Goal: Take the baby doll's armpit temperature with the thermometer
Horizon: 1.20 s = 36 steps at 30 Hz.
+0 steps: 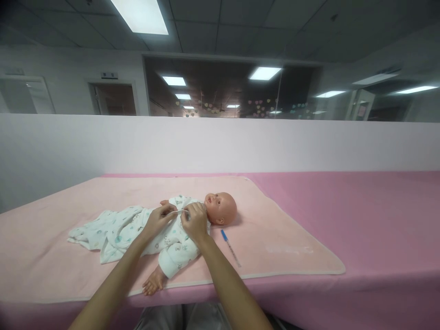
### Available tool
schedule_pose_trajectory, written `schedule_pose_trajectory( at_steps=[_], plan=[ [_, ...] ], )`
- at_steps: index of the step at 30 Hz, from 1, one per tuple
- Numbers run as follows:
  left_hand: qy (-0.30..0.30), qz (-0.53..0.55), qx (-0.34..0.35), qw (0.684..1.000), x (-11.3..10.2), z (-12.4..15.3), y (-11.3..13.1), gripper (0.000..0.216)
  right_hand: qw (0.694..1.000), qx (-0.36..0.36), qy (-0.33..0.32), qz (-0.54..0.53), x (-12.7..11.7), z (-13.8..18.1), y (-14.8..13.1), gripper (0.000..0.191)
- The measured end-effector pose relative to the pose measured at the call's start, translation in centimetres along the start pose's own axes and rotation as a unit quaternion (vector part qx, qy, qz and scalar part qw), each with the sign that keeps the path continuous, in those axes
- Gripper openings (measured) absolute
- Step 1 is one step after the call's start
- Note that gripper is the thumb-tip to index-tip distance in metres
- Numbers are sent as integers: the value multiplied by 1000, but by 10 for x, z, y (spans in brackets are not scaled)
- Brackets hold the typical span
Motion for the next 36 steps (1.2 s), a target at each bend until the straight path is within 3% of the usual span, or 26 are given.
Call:
schedule_pose_trajectory(
  at_steps=[36],
  plan=[
    [-3, -21, -11, 1000, 2, 1, 1, 18, 1000, 2, 3, 22, 1, 0, 2, 8]
  ],
)
Point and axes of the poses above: each hand's wrist, its own z-axis away from the middle knuckle, its own x-axis out of the palm, y = z × x, the point moved 4 cm from there along -z, towards the middle knuckle
